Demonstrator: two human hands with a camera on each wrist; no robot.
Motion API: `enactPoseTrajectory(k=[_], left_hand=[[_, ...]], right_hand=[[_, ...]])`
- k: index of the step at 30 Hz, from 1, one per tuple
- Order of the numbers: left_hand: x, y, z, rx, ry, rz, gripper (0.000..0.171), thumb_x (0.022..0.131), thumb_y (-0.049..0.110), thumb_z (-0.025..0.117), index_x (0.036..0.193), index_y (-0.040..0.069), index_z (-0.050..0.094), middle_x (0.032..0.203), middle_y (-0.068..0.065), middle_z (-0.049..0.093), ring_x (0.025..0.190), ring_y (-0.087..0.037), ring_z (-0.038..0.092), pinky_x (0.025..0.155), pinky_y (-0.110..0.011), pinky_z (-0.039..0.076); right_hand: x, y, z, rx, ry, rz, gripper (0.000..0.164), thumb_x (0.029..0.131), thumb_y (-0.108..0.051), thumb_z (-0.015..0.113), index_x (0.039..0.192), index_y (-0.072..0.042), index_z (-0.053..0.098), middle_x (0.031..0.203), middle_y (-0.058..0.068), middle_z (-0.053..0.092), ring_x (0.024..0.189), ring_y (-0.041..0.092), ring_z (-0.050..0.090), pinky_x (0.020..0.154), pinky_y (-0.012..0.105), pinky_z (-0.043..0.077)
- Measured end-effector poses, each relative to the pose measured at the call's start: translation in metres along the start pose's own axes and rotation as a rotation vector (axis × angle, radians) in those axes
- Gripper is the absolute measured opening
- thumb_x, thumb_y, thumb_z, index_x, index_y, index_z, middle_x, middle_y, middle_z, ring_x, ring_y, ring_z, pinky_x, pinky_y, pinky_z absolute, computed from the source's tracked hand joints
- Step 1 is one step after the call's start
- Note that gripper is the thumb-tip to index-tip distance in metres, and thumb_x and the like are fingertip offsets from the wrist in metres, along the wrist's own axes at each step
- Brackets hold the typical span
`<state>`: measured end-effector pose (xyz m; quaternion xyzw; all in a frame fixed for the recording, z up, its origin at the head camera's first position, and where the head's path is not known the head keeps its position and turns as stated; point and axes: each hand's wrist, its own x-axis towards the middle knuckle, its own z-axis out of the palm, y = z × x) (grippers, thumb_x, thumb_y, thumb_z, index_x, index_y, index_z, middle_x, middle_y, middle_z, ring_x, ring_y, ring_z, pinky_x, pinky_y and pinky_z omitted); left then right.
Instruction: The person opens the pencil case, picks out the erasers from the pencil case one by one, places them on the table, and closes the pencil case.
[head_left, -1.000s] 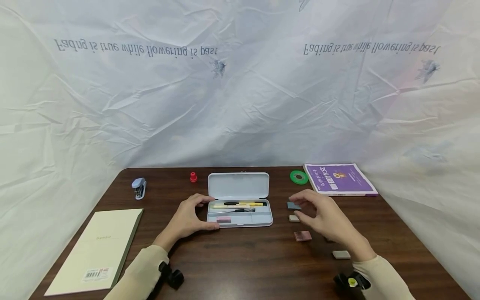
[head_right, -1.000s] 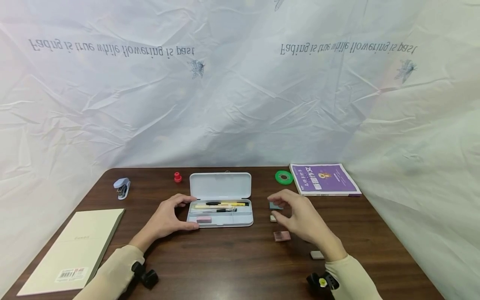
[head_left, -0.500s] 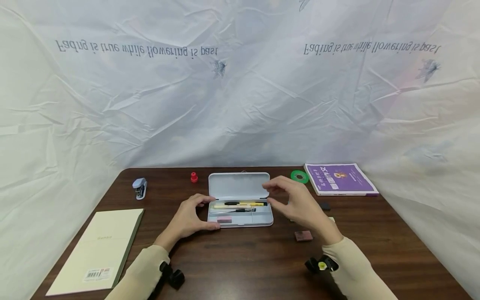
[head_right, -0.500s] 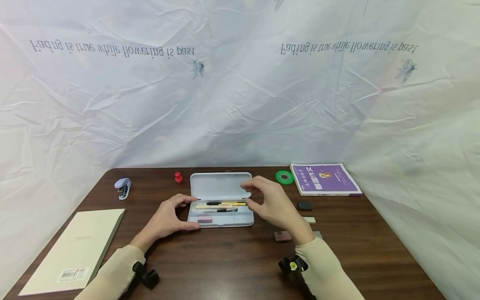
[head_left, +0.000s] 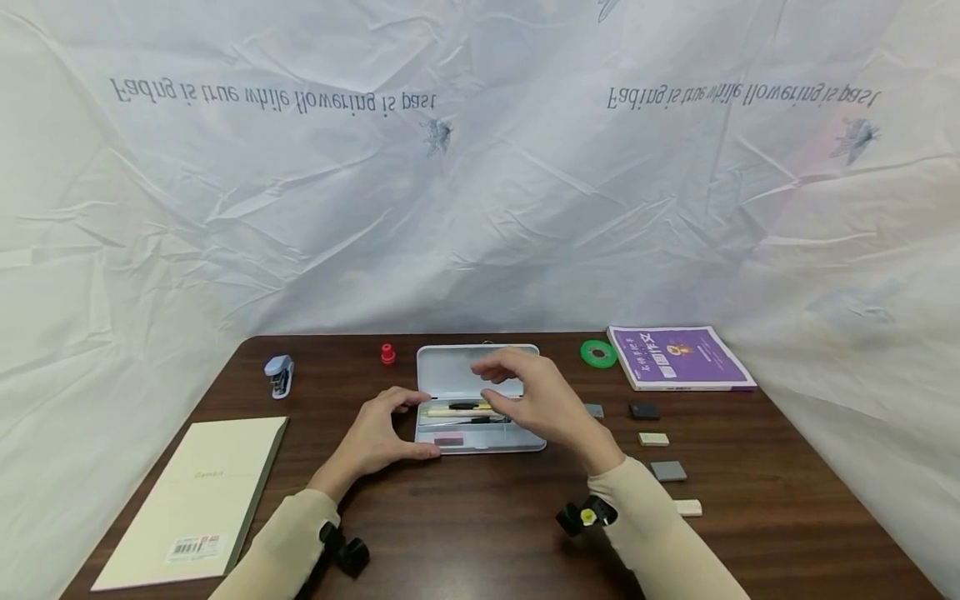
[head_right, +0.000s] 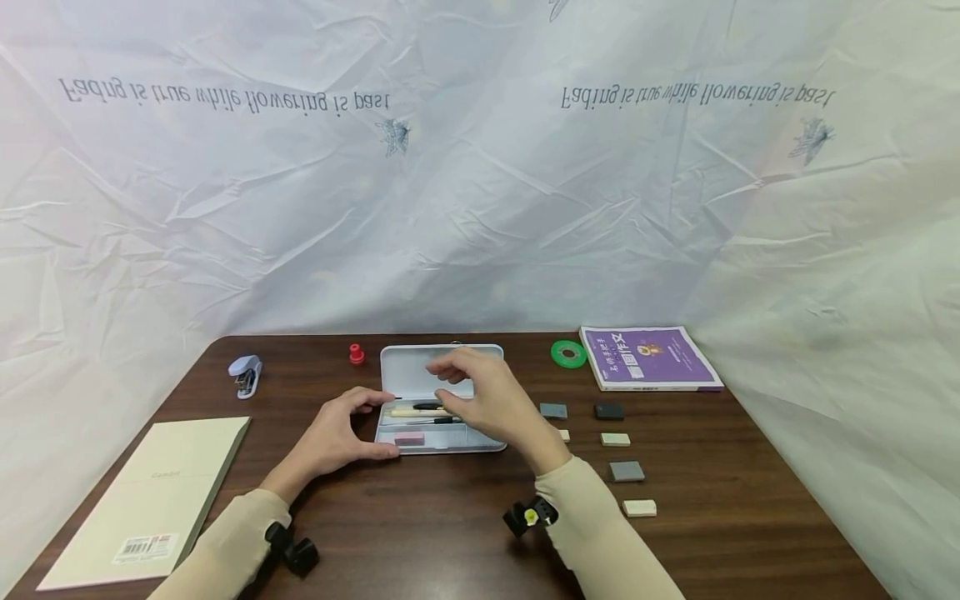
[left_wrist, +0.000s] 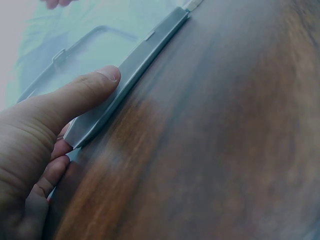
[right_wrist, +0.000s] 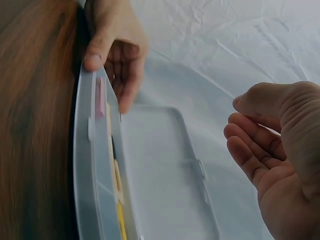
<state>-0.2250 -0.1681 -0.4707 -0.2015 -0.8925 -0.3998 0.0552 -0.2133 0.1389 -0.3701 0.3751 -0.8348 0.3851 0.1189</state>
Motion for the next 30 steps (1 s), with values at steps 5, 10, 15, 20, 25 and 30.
enactPoseTrajectory(k=[5,10,15,20,25,30], left_hand=[[0.0,-0.001,0.001,-0.006,-0.002,0.006,0.084,0.069,0.058,0.105,0.14,0.023,0.075,0.135,0.003,0.072,0.12,-0.023,0.066,0.107,-0.051,0.056],[0.001,-0.001,0.0,-0.005,-0.008,0.013,0.085,0.071,0.059,0.104,0.141,0.022,0.074,0.136,0.003,0.071,0.122,-0.024,0.066,0.107,-0.051,0.056],[0.001,0.0,-0.001,-0.006,-0.011,0.022,0.084,0.072,0.057,0.104,0.143,0.022,0.073,0.137,0.003,0.071,0.124,-0.025,0.066,0.107,-0.051,0.057],[0.001,0.0,-0.001,-0.009,-0.01,0.024,0.084,0.072,0.056,0.105,0.142,0.023,0.074,0.136,0.003,0.071,0.123,-0.025,0.066,0.107,-0.051,0.057],[0.0,0.0,-0.001,-0.006,-0.004,0.029,0.083,0.071,0.055,0.105,0.142,0.023,0.074,0.135,0.003,0.072,0.123,-0.025,0.067,0.106,-0.052,0.057],[0.0,0.002,-0.002,-0.01,-0.004,0.029,0.083,0.072,0.054,0.106,0.142,0.023,0.074,0.135,0.002,0.072,0.124,-0.026,0.067,0.107,-0.052,0.057]], right_hand=[[0.01,0.002,0.021,0.047,-0.068,-0.021,0.032,0.101,-0.002,0.081,0.132,-0.007,0.076,0.126,0.01,0.077,0.112,0.029,0.076,0.098,0.04,0.063],[0.011,0.005,0.041,0.051,-0.192,-0.002,0.031,0.101,-0.002,0.08,0.132,-0.003,0.075,0.125,0.012,0.076,0.109,0.029,0.075,0.097,0.044,0.064],[0.008,0.007,0.055,0.04,-0.272,0.051,0.027,0.102,-0.002,0.08,0.129,-0.001,0.077,0.12,0.01,0.077,0.106,0.022,0.074,0.095,0.04,0.063],[0.006,0.009,0.067,-0.009,-0.308,0.069,0.019,0.102,-0.002,0.079,0.121,-0.006,0.081,0.111,0.004,0.078,0.1,0.011,0.074,0.091,0.033,0.063],[0.007,0.01,0.072,-0.083,-0.311,0.061,0.015,0.103,-0.005,0.079,0.116,-0.012,0.084,0.109,0.0,0.078,0.097,0.007,0.071,0.088,0.028,0.061],[0.007,0.01,0.075,-0.123,-0.315,0.034,0.016,0.103,-0.003,0.078,0.114,-0.013,0.085,0.111,-0.001,0.078,0.102,0.01,0.072,0.091,0.029,0.06]])
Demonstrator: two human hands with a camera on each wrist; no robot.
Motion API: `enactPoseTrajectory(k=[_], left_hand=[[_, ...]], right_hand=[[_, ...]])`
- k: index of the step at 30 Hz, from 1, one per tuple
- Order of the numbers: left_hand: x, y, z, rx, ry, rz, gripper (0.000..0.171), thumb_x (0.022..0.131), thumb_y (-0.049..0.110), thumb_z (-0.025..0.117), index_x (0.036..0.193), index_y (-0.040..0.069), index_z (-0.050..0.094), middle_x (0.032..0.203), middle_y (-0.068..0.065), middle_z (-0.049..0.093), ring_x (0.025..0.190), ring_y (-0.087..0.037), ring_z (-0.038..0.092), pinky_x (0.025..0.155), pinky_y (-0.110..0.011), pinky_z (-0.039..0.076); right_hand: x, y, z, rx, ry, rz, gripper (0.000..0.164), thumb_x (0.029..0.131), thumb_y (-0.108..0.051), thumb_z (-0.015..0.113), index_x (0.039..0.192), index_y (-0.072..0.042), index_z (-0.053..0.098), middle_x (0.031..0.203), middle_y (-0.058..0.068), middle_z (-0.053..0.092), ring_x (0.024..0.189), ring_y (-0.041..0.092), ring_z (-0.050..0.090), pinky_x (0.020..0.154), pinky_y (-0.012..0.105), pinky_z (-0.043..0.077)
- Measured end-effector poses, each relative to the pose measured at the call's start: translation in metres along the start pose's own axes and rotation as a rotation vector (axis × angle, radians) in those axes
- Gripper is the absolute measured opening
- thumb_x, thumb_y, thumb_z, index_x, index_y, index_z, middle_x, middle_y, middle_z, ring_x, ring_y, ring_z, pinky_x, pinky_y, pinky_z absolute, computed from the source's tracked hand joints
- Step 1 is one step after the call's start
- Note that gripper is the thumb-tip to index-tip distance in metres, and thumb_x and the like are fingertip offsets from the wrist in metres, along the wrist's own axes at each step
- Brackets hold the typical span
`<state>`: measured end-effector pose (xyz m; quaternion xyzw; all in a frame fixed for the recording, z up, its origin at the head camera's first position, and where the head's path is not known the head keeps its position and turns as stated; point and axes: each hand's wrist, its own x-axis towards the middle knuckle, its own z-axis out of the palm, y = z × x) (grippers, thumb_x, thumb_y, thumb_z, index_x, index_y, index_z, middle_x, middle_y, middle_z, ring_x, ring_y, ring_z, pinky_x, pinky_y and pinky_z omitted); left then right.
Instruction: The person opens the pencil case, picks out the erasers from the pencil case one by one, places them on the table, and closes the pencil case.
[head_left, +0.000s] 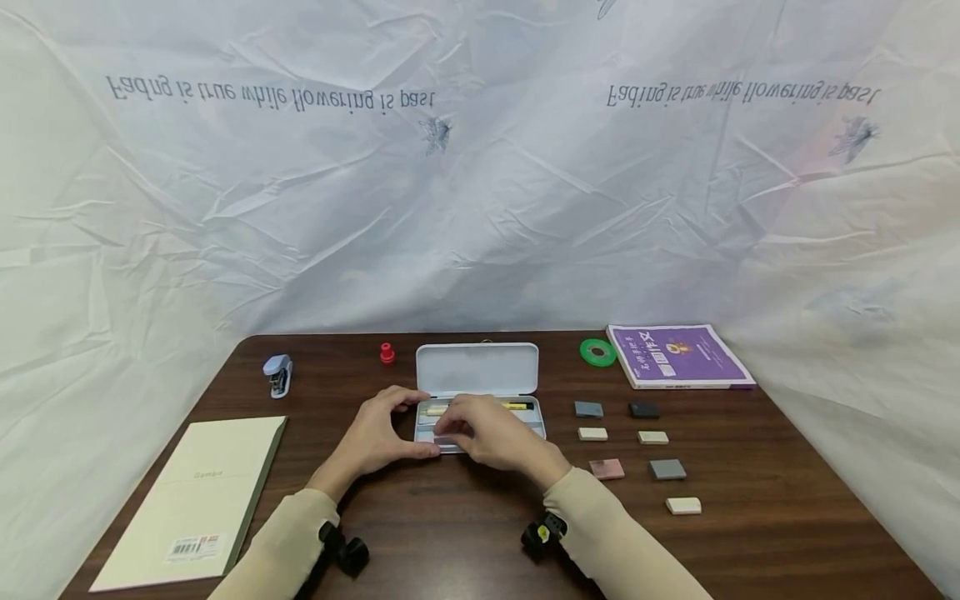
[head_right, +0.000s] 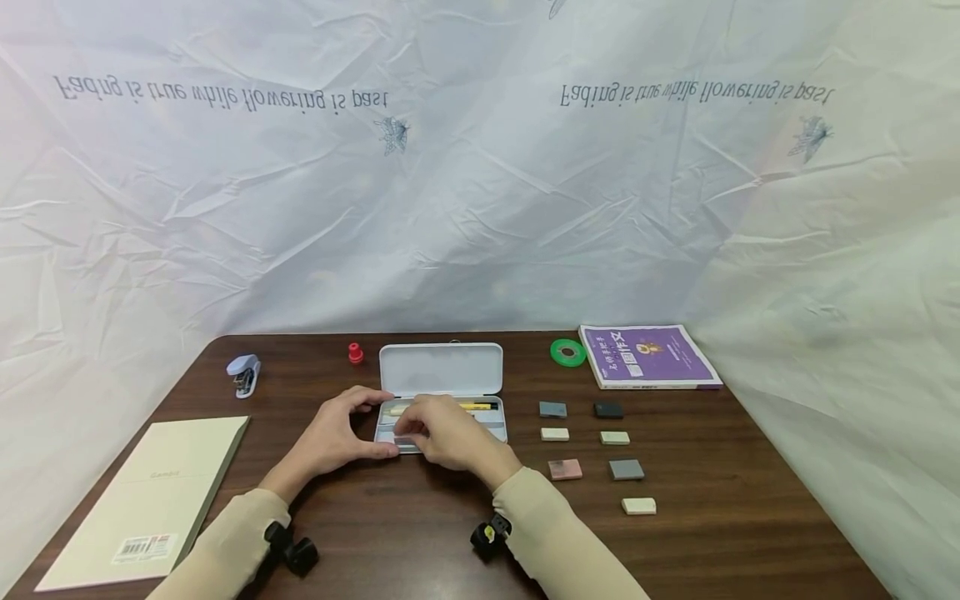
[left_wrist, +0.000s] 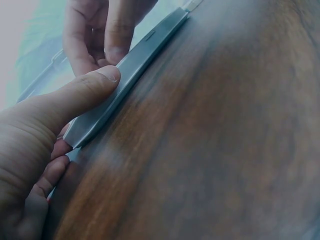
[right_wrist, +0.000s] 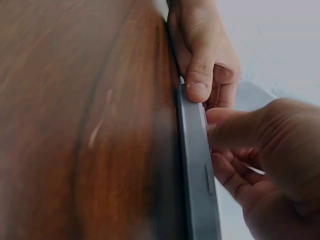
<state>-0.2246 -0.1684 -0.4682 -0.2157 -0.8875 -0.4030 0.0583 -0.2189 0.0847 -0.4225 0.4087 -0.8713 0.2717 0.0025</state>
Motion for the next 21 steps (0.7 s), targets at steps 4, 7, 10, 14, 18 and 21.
enactPoseTrajectory(k=[4,7,10,14,18,21], left_hand=[[0.0,0.0,0.0,0.003,-0.001,0.0,0.083,0.072,0.055,0.105,0.142,0.022,0.074,0.136,0.002,0.071,0.124,-0.026,0.067,0.107,-0.052,0.057],[0.0,0.0,0.0,-0.001,0.0,-0.002,0.083,0.072,0.055,0.105,0.142,0.022,0.074,0.137,0.003,0.071,0.124,-0.026,0.067,0.107,-0.052,0.057],[0.0,-0.001,0.0,-0.003,0.0,0.0,0.083,0.072,0.054,0.106,0.142,0.022,0.074,0.137,0.003,0.071,0.125,-0.026,0.067,0.108,-0.052,0.057],[0.001,-0.001,0.0,-0.005,0.003,0.003,0.083,0.071,0.053,0.106,0.141,0.021,0.075,0.136,0.003,0.072,0.124,-0.025,0.067,0.107,-0.052,0.057],[0.001,-0.001,0.0,-0.007,0.002,-0.002,0.083,0.071,0.054,0.106,0.141,0.022,0.075,0.135,0.003,0.072,0.124,-0.025,0.067,0.107,-0.052,0.057],[0.001,-0.002,0.001,0.005,0.0,-0.004,0.084,0.071,0.056,0.105,0.141,0.021,0.075,0.135,0.003,0.072,0.123,-0.024,0.066,0.107,-0.052,0.057]], right_hand=[[0.001,-0.001,0.0,0.009,-0.002,-0.003,0.018,0.103,0.001,0.077,0.113,-0.011,0.084,0.11,0.0,0.079,0.102,0.012,0.074,0.091,0.03,0.061],[0.001,-0.002,0.0,0.018,-0.011,0.012,0.019,0.104,0.002,0.076,0.114,-0.011,0.083,0.11,0.002,0.08,0.1,0.011,0.074,0.09,0.029,0.061],[0.0,-0.003,0.0,0.012,-0.018,0.033,0.019,0.104,0.002,0.074,0.116,-0.01,0.083,0.11,0.002,0.079,0.097,0.01,0.072,0.089,0.028,0.061],[0.0,-0.003,0.0,-0.008,-0.009,0.04,0.019,0.104,0.0,0.074,0.118,-0.011,0.083,0.109,0.001,0.077,0.095,0.008,0.07,0.088,0.028,0.06],[-0.001,-0.004,-0.004,-0.007,0.021,0.025,0.02,0.102,0.0,0.076,0.117,-0.011,0.083,0.107,0.0,0.076,0.094,0.008,0.069,0.086,0.026,0.059],[-0.005,-0.007,-0.013,0.007,0.059,0.016,0.021,0.1,0.001,0.076,0.116,-0.01,0.083,0.107,-0.001,0.075,0.095,0.008,0.069,0.086,0.026,0.06]])
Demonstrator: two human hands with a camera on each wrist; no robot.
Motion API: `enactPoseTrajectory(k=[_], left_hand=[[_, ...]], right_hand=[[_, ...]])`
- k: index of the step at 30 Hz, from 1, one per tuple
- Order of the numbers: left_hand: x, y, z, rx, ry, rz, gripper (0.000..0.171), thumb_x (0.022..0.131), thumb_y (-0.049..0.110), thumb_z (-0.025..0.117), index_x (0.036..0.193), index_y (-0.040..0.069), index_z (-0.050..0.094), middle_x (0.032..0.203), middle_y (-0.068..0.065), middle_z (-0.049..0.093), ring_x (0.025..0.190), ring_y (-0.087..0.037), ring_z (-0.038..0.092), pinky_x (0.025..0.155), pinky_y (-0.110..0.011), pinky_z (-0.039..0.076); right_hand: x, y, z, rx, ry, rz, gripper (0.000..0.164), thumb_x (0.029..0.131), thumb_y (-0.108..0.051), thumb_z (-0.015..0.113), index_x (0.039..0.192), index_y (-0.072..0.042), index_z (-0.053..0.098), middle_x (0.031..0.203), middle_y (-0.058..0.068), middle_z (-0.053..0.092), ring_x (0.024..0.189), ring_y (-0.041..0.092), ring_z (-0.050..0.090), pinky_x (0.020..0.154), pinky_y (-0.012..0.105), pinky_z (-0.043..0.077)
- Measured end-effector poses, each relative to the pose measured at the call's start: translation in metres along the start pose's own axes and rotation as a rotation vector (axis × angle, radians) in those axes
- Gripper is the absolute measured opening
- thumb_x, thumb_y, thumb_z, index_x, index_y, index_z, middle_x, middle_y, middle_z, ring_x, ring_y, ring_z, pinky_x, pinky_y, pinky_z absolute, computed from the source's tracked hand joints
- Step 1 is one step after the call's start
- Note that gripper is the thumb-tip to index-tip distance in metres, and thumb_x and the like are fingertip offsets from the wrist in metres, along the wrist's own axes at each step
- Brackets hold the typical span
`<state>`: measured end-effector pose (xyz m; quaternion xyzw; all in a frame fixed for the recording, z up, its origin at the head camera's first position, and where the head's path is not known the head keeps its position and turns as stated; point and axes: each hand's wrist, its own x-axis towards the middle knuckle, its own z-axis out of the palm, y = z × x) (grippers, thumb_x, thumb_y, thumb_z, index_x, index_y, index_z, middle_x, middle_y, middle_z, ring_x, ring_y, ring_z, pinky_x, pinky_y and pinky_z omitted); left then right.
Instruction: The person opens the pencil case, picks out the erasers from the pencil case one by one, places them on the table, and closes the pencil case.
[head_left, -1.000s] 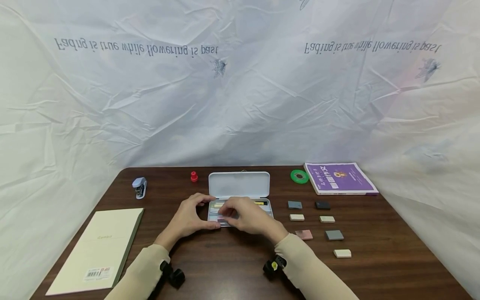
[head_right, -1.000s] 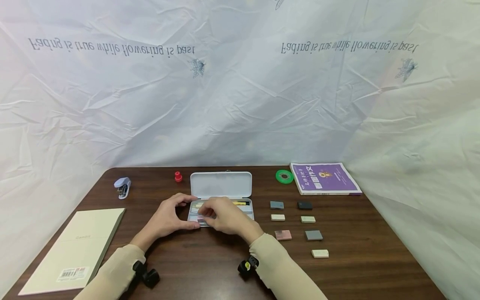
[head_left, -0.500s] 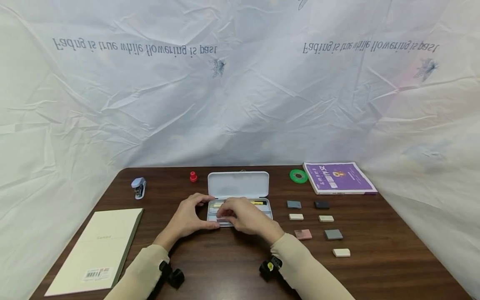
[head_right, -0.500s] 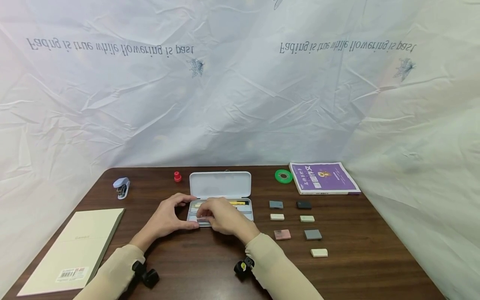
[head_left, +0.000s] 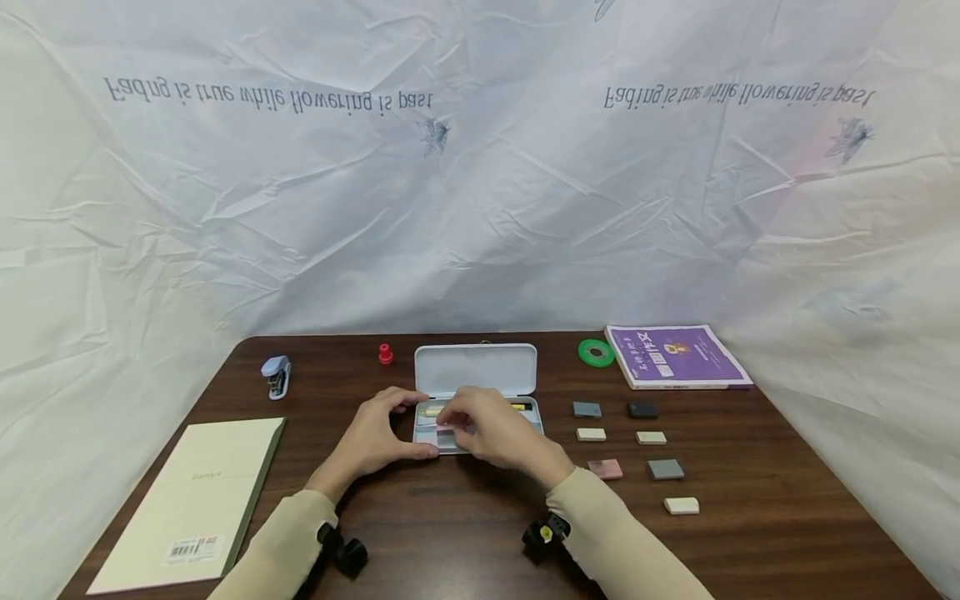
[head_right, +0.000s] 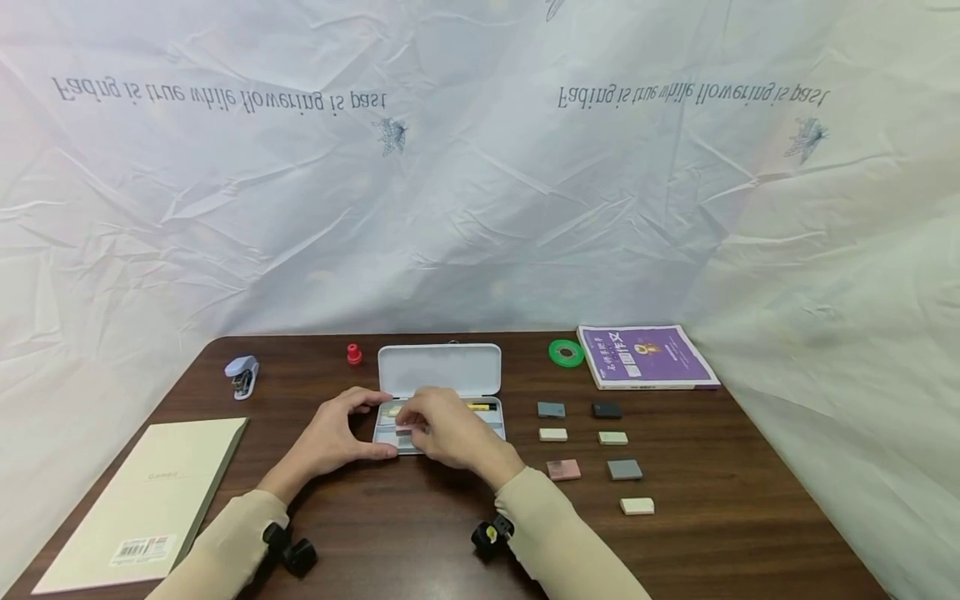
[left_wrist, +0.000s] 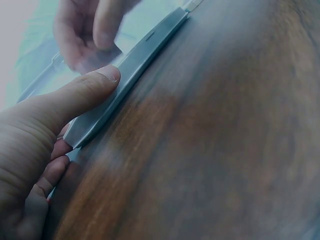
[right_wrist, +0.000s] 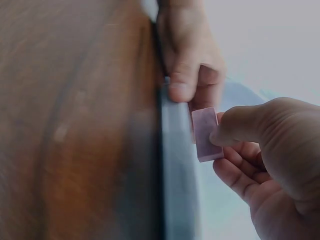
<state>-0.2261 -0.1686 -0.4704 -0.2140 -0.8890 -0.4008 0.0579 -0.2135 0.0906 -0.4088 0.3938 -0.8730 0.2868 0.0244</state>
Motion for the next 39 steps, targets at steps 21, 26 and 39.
enactPoseTrajectory(k=[21,26,39], left_hand=[[-0.002,-0.002,-0.001,0.001,0.0,-0.011,0.084,0.07,0.058,0.105,0.14,0.023,0.076,0.137,0.004,0.071,0.121,-0.024,0.066,0.107,-0.052,0.056],[-0.002,-0.002,-0.002,0.002,0.002,-0.012,0.084,0.069,0.058,0.105,0.14,0.024,0.075,0.136,0.004,0.071,0.122,-0.024,0.066,0.108,-0.052,0.056],[-0.001,-0.002,0.001,-0.004,-0.002,-0.002,0.084,0.07,0.057,0.106,0.141,0.022,0.075,0.137,0.004,0.071,0.122,-0.024,0.066,0.108,-0.052,0.056]], right_hand=[[-0.09,0.019,-0.105,-0.129,0.37,-0.007,0.035,0.089,0.015,0.081,0.114,-0.009,0.082,0.107,-0.001,0.074,0.097,0.016,0.076,0.084,0.032,0.066],[-0.124,0.025,-0.113,-0.202,0.4,0.043,0.04,0.087,0.015,0.082,0.112,-0.017,0.083,0.104,-0.008,0.073,0.085,0.01,0.068,0.073,0.025,0.059],[-0.193,0.035,-0.089,-0.132,0.373,0.087,0.056,0.078,0.022,0.085,0.105,-0.026,0.078,0.103,-0.016,0.072,0.086,0.003,0.065,0.075,0.019,0.056]])
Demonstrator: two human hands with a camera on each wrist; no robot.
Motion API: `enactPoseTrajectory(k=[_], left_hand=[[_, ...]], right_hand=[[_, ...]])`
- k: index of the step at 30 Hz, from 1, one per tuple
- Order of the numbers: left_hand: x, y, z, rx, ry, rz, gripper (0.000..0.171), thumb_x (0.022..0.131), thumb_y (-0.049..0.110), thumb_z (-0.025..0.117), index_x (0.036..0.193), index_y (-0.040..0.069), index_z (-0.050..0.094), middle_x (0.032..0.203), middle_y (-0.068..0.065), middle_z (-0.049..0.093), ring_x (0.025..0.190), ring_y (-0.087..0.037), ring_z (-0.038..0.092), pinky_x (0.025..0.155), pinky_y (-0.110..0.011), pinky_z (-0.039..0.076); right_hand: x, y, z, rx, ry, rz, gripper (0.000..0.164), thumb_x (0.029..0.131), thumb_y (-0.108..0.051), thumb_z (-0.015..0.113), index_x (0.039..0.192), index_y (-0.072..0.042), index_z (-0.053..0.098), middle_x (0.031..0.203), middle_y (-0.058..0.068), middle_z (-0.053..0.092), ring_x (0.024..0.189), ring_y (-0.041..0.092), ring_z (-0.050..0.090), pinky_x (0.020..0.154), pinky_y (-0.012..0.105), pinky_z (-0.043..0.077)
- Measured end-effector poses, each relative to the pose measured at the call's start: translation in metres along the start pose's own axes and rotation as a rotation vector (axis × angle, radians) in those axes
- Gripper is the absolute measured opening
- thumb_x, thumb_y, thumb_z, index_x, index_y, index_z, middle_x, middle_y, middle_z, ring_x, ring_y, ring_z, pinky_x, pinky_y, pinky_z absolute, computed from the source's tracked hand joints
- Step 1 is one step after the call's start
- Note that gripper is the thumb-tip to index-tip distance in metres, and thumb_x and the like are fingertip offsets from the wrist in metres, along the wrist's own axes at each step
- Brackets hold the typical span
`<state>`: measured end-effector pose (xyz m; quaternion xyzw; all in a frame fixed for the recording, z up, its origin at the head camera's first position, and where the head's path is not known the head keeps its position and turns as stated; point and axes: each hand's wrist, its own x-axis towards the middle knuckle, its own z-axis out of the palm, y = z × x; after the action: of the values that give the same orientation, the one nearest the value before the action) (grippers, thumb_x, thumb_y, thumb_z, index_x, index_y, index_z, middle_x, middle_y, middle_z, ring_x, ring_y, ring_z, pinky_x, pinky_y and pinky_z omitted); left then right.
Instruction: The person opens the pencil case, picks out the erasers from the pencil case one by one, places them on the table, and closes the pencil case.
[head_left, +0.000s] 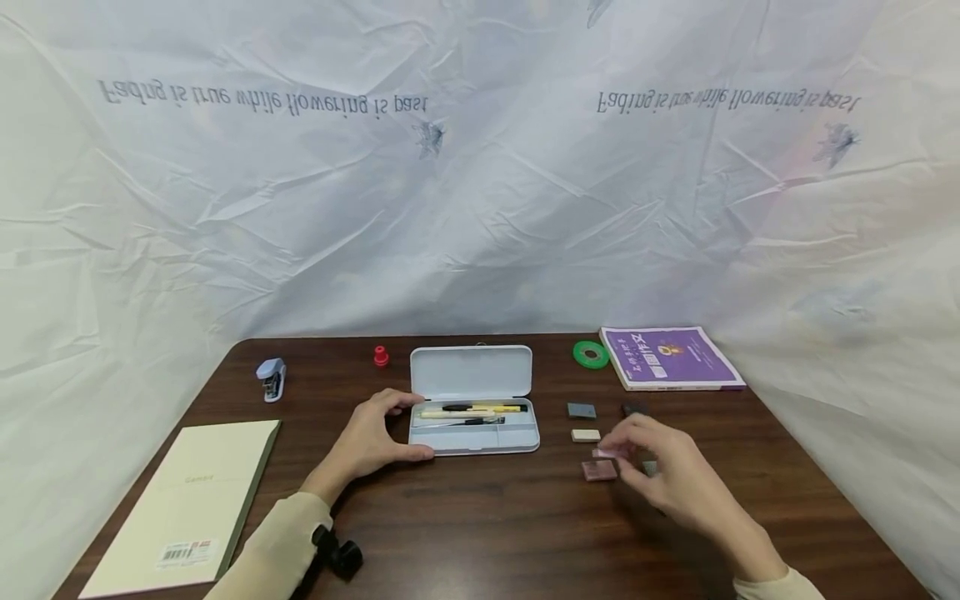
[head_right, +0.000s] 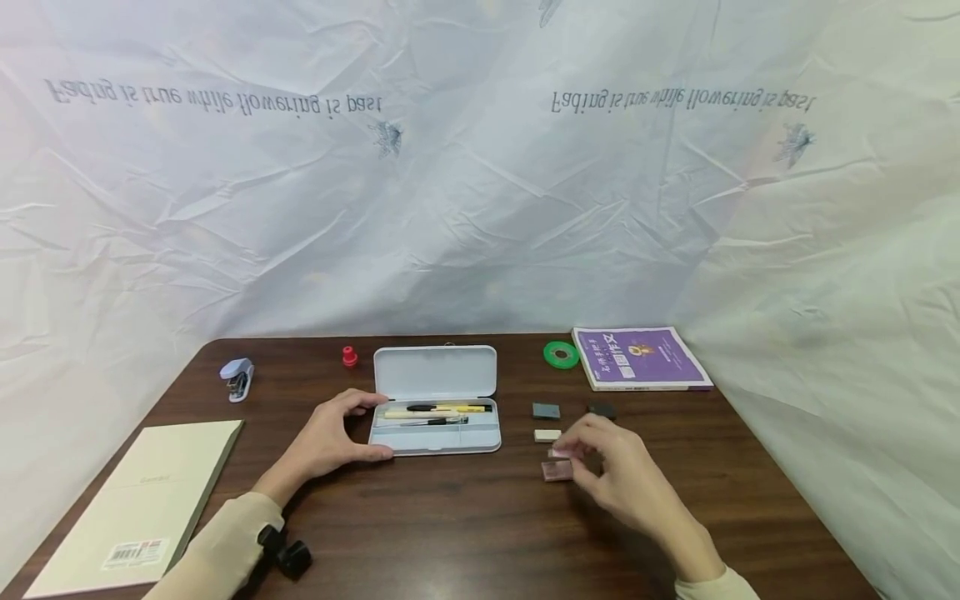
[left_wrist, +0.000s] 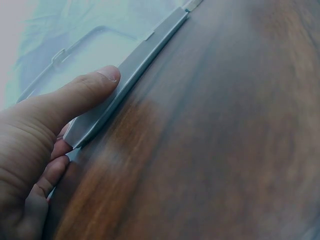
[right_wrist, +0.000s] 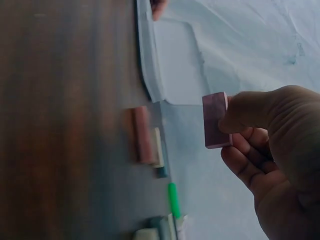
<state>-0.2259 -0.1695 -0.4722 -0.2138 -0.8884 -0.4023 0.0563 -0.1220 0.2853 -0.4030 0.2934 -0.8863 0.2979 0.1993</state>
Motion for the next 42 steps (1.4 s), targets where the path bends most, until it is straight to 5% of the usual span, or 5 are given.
enactPoseTrajectory(k=[11,29,35,42], left_hand=[[0.0,0.002,0.0,0.0,-0.004,-0.013,0.085,0.07,0.058,0.105,0.141,0.022,0.075,0.137,0.003,0.071,0.123,-0.025,0.066,0.109,-0.052,0.055],[-0.001,0.001,0.0,0.001,-0.005,-0.017,0.085,0.07,0.058,0.105,0.142,0.024,0.075,0.138,0.004,0.071,0.124,-0.025,0.066,0.109,-0.052,0.055],[-0.002,0.001,0.0,-0.003,-0.007,-0.02,0.086,0.07,0.059,0.105,0.143,0.024,0.074,0.14,0.005,0.07,0.125,-0.026,0.066,0.11,-0.052,0.055],[-0.002,0.001,0.001,-0.008,-0.008,-0.017,0.085,0.071,0.059,0.104,0.143,0.025,0.074,0.139,0.004,0.07,0.125,-0.027,0.066,0.109,-0.053,0.055]], right_hand=[[-0.031,0.004,0.016,0.095,-0.117,0.038,0.06,0.076,0.021,0.086,0.101,-0.033,0.075,0.102,-0.017,0.07,0.088,0.004,0.066,0.074,0.023,0.057],[-0.037,0.007,0.017,0.159,-0.253,-0.001,0.049,0.084,0.013,0.087,0.101,-0.031,0.073,0.1,-0.016,0.068,0.085,-0.002,0.063,0.068,0.024,0.058],[-0.032,0.005,0.006,0.202,-0.143,0.035,0.044,0.088,0.008,0.089,0.11,-0.027,0.076,0.105,-0.009,0.074,0.086,0.006,0.068,0.07,0.027,0.06],[-0.009,0.001,-0.002,0.23,0.039,0.05,0.056,0.088,0.009,0.089,0.133,-0.021,0.073,0.12,-0.003,0.077,0.1,0.014,0.072,0.085,0.023,0.061]])
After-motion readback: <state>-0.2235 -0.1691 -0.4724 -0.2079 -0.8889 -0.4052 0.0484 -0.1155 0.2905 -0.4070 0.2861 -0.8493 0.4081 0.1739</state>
